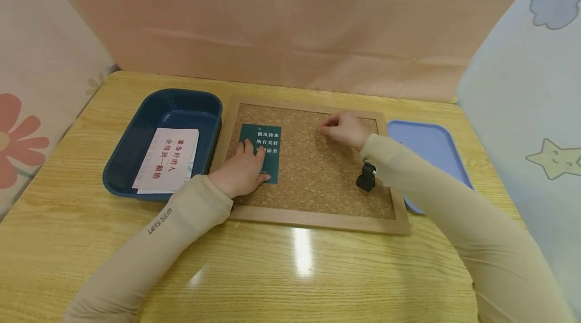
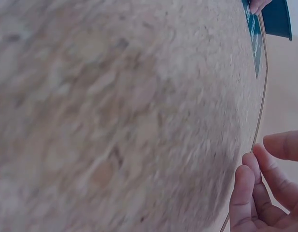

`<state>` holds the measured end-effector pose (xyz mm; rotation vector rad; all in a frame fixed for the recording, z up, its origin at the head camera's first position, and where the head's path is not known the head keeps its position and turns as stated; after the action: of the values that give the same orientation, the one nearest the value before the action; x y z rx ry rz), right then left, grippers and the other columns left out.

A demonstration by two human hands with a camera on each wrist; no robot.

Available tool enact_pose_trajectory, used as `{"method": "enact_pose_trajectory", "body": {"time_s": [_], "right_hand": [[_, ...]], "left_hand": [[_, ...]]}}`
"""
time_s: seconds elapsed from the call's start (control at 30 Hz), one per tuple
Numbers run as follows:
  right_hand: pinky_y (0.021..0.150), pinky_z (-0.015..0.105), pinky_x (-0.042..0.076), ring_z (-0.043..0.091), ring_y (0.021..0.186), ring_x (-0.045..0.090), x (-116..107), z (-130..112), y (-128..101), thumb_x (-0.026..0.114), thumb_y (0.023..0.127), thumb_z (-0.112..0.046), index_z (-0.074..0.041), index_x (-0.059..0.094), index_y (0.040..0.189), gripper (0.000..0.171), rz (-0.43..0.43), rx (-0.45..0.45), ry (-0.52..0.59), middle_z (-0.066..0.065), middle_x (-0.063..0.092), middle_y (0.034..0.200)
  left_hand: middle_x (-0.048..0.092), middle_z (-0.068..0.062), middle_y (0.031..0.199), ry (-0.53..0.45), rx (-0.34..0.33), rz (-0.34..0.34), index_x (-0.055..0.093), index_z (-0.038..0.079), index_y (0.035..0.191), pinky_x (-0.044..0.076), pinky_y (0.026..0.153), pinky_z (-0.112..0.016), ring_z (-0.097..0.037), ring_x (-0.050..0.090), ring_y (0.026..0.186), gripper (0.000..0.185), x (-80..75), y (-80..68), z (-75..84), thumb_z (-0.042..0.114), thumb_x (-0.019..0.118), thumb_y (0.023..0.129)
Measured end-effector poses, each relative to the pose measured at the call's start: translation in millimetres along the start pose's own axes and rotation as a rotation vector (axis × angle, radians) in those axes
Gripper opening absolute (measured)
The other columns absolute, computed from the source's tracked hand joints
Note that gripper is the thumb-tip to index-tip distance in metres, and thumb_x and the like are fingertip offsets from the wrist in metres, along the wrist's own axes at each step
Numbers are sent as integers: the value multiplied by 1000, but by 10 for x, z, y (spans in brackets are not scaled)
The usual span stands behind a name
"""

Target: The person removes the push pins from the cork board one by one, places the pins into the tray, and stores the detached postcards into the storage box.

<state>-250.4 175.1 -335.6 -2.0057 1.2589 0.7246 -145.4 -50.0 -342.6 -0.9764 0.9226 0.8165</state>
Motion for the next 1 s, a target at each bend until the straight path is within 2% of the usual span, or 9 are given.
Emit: {"method": "enact_pose_trajectory", "body": {"time_s": [0.3, 0.6, 0.63, 0.8, 1.0], "right_hand": [[82, 39, 49, 27, 98, 62, 131, -179, 76, 57, 96, -24, -6, 68, 117, 31, -17, -26, 7, 15, 66, 115], [72, 33, 47, 22, 87, 60, 237, -311, 129, 57, 95, -25, -8, 71, 111, 27, -16, -38, -6, 12, 69, 109], [72, 33, 47, 22, 86, 60, 249, -322, 132, 57, 96, -25, -9, 71, 111, 27, -21, -36, -4, 12, 69, 108], [76, 35, 49, 23, 88, 62, 307, -368, 160, 56, 96, -25, -10, 71, 114, 27, -33, -45, -1, 11, 70, 107], [81, 37, 50, 22, 95, 63, 352, -404, 182, 57, 95, -26, -17, 70, 117, 27, -28, -34, -40, 6, 68, 117]], "left_hand": [[16, -43, 147, 8, -9, -11, 26, -7, 147, 32, 106, -61, -56, 17, 138, 69, -13, -5, 20, 33, 54, 98], [18, -42, 147, 11, -12, -13, 27, -8, 146, 32, 107, -60, -55, 18, 138, 67, -29, -14, 41, 30, 54, 98], [20, -43, 146, 16, -4, 2, 28, -7, 145, 34, 105, -60, -56, 20, 137, 67, -4, 12, 22, 31, 55, 98], [20, -42, 146, 20, -12, -2, 28, -7, 146, 34, 105, -60, -55, 20, 137, 67, 0, 29, 22, 33, 54, 98], [15, -41, 149, 7, -35, -41, 24, -6, 148, 32, 108, -57, -54, 15, 140, 68, -20, 6, 54, 32, 52, 99]]}}
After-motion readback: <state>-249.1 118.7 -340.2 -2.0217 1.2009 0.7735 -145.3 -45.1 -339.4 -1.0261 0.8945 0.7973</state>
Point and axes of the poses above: each hand's wrist, its own y-axis towards the middle knuckle, its own x-axis out of the palm, z = x × y, the point moved 3 cm from there along y, towards the middle knuckle
